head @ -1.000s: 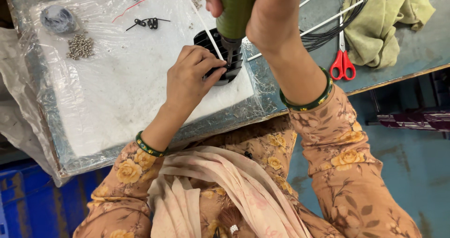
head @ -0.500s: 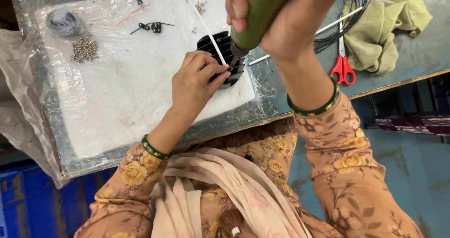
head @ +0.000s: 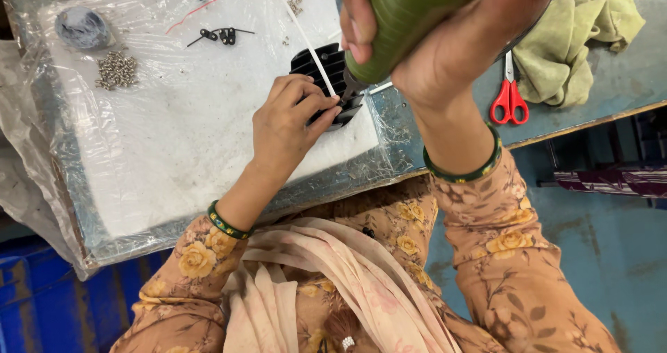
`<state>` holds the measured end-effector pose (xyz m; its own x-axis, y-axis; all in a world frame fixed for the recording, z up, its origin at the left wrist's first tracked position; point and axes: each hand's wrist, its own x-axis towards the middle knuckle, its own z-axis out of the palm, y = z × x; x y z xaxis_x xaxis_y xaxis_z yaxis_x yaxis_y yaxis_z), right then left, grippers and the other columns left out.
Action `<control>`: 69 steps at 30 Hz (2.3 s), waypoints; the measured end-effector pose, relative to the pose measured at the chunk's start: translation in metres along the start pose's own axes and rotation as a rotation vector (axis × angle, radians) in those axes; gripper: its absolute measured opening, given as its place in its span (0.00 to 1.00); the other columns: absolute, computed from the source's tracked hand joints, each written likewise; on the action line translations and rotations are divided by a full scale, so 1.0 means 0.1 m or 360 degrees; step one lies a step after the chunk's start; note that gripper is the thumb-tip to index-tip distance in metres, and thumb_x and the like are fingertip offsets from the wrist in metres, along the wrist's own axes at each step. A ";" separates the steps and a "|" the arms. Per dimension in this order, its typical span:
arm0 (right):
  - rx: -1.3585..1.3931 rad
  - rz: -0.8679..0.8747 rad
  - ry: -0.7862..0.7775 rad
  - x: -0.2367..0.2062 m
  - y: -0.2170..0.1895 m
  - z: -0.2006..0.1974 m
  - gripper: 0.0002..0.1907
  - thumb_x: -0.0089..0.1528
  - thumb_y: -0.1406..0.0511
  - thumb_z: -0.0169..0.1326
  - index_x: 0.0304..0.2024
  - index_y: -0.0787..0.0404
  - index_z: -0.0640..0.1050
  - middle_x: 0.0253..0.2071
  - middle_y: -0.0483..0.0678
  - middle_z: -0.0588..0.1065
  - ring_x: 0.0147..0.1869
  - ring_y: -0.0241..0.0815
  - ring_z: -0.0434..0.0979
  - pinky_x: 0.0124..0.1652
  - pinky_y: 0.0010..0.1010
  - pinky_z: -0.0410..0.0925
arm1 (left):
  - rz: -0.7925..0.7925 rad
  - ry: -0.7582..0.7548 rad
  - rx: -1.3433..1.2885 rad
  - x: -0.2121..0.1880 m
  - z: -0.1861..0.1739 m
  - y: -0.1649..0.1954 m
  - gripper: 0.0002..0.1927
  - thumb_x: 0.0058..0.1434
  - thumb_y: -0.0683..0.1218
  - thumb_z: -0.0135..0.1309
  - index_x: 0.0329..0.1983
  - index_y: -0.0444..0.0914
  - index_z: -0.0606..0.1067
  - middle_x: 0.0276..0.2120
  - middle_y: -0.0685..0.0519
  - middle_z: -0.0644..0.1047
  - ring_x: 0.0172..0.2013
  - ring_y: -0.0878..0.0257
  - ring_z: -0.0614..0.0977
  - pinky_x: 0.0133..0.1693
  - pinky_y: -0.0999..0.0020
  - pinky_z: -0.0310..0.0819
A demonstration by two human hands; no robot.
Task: The person assembles an LED light fixture by inserting wires into a white plastic base, placing it into a black heat sink, and securing it with a cordless drill. They then insert a white plastic rod through the heat sink and fasten it with screws.
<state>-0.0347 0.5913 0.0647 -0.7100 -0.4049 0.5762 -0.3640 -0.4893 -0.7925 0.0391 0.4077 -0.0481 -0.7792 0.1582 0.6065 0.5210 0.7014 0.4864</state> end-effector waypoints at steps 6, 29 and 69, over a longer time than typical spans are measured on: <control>0.0033 0.0006 -0.0045 -0.01 -0.04 0.02 0.53 0.62 0.27 0.27 0.47 0.69 0.72 0.26 0.59 0.71 0.24 0.50 0.72 0.27 0.36 0.68 | -0.0030 0.0013 0.0033 -0.02 0.02 0.00 0.07 0.58 0.45 0.69 0.33 0.43 0.80 0.36 0.59 0.76 0.48 0.61 0.79 0.37 0.66 0.74; -0.0165 0.0248 0.0020 0.17 -0.14 -0.09 0.58 0.53 0.23 0.38 0.46 0.74 0.66 0.27 0.61 0.68 0.23 0.49 0.67 0.27 0.40 0.66 | -0.0092 -0.0015 -0.0084 0.09 0.05 -0.12 0.08 0.57 0.45 0.69 0.35 0.44 0.80 0.38 0.59 0.77 0.50 0.59 0.79 0.40 0.65 0.77; 0.0021 0.0106 0.0063 0.09 0.11 -0.05 0.49 0.62 0.29 0.32 0.45 0.70 0.70 0.28 0.57 0.71 0.23 0.47 0.72 0.27 0.37 0.69 | -0.0094 -0.0046 -0.0050 0.06 0.01 -0.05 0.07 0.58 0.44 0.69 0.34 0.43 0.80 0.36 0.58 0.77 0.49 0.60 0.80 0.39 0.65 0.76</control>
<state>-0.0478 0.5859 0.0598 -0.7558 -0.4059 0.5138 -0.3074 -0.4729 -0.8258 0.0314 0.4062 -0.0470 -0.8185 0.1374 0.5578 0.4840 0.6880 0.5408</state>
